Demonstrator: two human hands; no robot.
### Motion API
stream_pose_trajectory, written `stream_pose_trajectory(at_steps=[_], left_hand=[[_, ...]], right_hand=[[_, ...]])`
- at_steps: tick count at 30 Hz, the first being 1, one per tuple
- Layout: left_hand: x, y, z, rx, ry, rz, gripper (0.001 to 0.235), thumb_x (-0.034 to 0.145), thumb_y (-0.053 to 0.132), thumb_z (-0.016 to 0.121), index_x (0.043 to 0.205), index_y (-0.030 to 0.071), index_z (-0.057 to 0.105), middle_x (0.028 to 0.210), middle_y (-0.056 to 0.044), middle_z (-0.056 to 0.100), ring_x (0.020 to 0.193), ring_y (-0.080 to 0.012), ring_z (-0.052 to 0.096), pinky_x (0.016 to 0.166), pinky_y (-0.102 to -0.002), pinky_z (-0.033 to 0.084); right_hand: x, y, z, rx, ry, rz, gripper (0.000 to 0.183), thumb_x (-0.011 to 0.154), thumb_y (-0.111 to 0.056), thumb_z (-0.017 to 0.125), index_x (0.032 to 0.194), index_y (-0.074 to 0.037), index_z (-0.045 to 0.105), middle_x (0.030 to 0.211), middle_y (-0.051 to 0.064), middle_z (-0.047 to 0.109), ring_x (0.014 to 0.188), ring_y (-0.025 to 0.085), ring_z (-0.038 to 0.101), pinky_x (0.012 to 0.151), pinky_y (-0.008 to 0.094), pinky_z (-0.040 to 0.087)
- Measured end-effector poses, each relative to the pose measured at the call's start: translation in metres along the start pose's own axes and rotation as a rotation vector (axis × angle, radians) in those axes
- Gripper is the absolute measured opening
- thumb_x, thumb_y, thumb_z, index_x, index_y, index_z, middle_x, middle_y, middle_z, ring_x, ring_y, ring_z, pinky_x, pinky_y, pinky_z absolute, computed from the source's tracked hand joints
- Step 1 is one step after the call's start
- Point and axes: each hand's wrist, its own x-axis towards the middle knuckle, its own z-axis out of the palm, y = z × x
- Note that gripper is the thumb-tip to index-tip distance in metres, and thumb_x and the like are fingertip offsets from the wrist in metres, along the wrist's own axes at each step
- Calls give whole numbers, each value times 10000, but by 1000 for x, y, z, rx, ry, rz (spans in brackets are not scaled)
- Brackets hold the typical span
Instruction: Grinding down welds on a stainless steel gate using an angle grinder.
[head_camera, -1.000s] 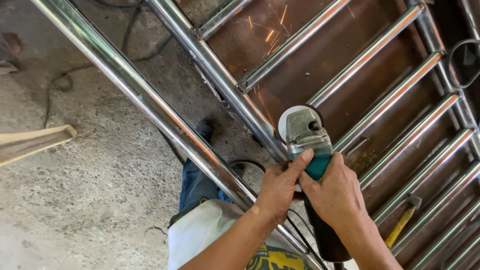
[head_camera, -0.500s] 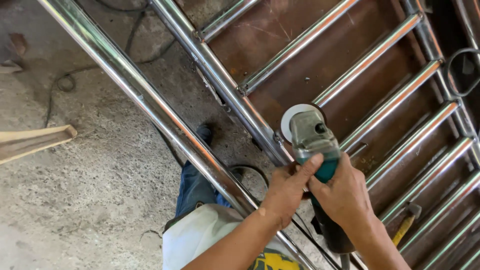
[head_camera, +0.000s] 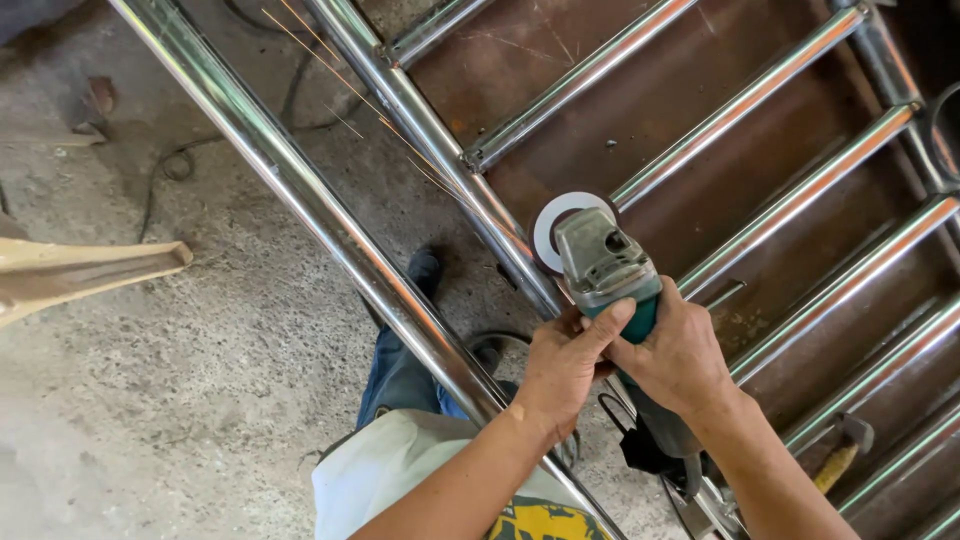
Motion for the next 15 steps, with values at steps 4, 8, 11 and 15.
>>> stream_pose_trajectory(at_steps=[4, 8, 11, 15], left_hand=[[2, -1, 1, 13, 1, 18, 796, 775, 477, 877, 1301, -75, 648, 1016, -142, 700, 922, -227, 692, 800, -431, 606], [-2, 4, 1, 59, -55, 30, 851, 813, 520, 837, 1355, -94, 605, 1085, -176, 697, 1009, -252, 672, 889, -483, 574], [-4, 5, 2, 69, -17, 8, 814, 801, 511, 843, 1333, -69, 634, 1068, -150, 698, 990, -239, 676, 881, -487, 580], [-1, 3, 1, 66, -38, 20, 819, 819, 505, 832, 1343, -85, 612, 1101, -192, 696, 1050, -278, 674, 921, -527, 564]], right_hand=[[4, 2, 0, -19, -21, 25, 661, 624, -432, 856, 1124, -88, 595, 790, 244, 684, 845, 447, 718, 684, 536, 561], [5, 0, -2, -5, -30, 49, 677, 620, -425, 865, 1145, -92, 595, 795, 240, 687, 843, 441, 722, 683, 533, 566], [0, -4, -3, 9, -28, 55, 546, 717, -411, 804, 1113, -93, 605, 795, 231, 691, 823, 430, 721, 665, 518, 569], [4, 3, -1, 0, -34, 67, 666, 635, -415, 864, 1151, -88, 597, 800, 234, 687, 838, 441, 718, 687, 538, 568]])
